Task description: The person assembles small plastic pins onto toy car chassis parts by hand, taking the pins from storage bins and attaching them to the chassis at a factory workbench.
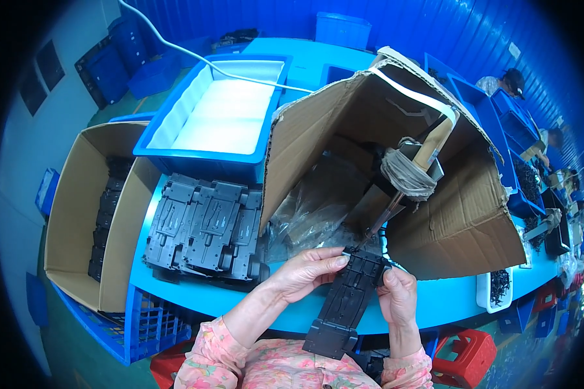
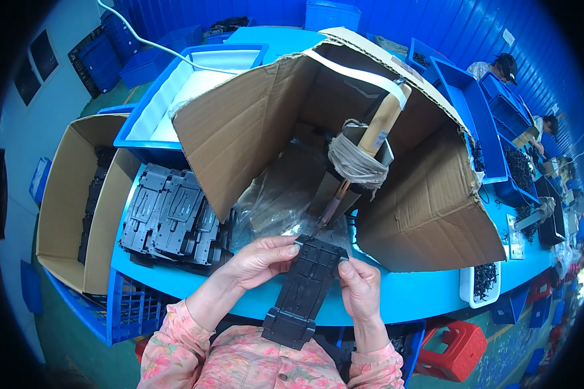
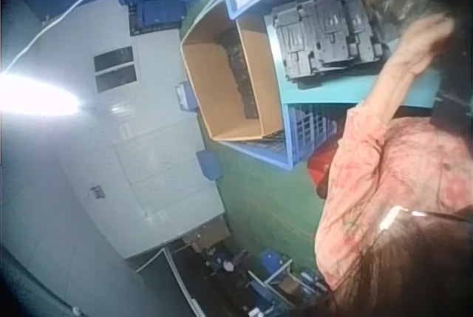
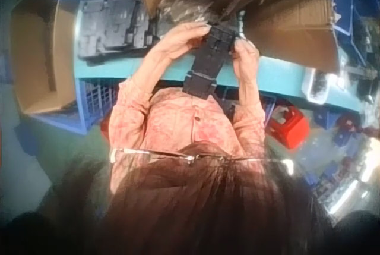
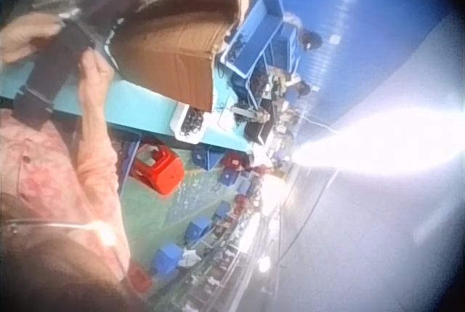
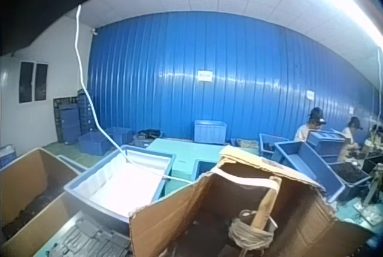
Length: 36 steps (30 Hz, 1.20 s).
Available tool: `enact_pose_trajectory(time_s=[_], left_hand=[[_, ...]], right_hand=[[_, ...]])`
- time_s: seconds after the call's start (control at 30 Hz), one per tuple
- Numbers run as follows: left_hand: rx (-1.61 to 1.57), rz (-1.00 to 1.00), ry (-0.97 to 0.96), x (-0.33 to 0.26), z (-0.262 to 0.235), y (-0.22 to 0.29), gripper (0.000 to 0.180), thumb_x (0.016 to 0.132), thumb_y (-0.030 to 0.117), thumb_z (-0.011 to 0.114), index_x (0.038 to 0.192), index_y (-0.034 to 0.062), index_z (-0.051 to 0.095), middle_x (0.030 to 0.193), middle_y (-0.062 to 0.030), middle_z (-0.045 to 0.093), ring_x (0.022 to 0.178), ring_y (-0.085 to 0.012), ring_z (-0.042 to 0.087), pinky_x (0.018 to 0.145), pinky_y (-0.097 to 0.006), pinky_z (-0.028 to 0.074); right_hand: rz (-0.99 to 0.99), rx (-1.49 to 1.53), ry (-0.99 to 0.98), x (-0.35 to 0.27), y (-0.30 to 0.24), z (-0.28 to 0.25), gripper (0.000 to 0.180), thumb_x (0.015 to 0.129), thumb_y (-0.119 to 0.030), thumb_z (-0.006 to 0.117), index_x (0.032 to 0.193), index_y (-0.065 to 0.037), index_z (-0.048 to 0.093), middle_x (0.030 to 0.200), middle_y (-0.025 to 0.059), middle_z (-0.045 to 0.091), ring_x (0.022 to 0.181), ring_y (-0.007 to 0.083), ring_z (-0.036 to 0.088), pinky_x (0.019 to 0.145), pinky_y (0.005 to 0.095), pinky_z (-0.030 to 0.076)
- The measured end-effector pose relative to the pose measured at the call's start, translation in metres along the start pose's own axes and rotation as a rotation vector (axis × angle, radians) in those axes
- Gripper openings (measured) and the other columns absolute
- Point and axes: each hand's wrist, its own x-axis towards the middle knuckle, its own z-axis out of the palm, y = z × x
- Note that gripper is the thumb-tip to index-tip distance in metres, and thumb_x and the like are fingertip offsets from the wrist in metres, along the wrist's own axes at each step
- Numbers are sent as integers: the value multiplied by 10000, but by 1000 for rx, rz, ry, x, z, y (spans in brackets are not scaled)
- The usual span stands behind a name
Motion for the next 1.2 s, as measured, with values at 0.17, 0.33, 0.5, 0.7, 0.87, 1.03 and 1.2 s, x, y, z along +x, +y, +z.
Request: enact_pose_trajectory(time_s=[0.17, 0.33, 0.5, 0.7, 0.87, 1.03, 1.2], left_hand=[[10, 6, 12, -2, 1, 1, 333, 843, 257, 613, 1110, 62, 578, 929, 20, 616, 799, -46, 546, 754, -216, 431], [21, -44, 66, 0, 0, 0, 290, 851, 282, 601, 1050, 70, 598, 890, 23, 611, 774, -52, 543, 746, -215, 431], [-3, -36, 120, -3, -11, 2, 249, 846, 275, 608, 996, 77, 613, 865, 22, 606, 750, -58, 544, 719, -214, 446], [-24, 25, 159, -6, -12, 13, 287, 848, 276, 602, 1004, 35, 606, 866, -6, 604, 763, -83, 552, 712, -238, 455], [-43, 85, 161, -10, -8, 18, 277, 852, 258, 599, 1000, 24, 610, 898, -23, 618, 787, -96, 556, 737, -247, 452], [-57, 125, 169, -11, -7, 20, 266, 849, 240, 602, 991, 15, 614, 920, -40, 625, 836, -110, 556, 782, -258, 438], [-83, 126, 179, -11, -10, 20, 262, 839, 225, 616, 994, 14, 616, 919, -43, 625, 854, -118, 554, 807, -265, 429]], right_hand=[[31, 59, -23, -2, 0, 0, 201, 828, -211, 629, 845, -11, 635, 738, -28, 565, 636, 54, 445, 574, 200, 330], [130, 113, 16, 0, 2, 7, 215, 852, -177, 590, 989, -13, 600, 856, 3, 611, 736, 84, 532, 676, 221, 409], [248, 257, -69, 9, 16, 2, 188, 866, -149, 562, 1012, -32, 584, 912, 22, 621, 787, 91, 550, 753, 274, 423], [249, 312, -117, 15, 17, 12, 154, 865, -142, 560, 959, -29, 607, 904, 42, 628, 785, 121, 559, 770, 302, 428], [211, 300, -140, 14, 16, 15, 182, 864, -142, 561, 978, -12, 617, 926, 64, 635, 817, 141, 575, 774, 309, 437], [187, 289, -151, 13, 15, 19, 218, 859, -128, 565, 1027, 5, 607, 959, 82, 634, 843, 148, 586, 774, 303, 449], [186, 253, -117, 12, 11, 25, 217, 853, -125, 575, 1020, 9, 609, 948, 73, 635, 827, 140, 585, 762, 292, 452]])
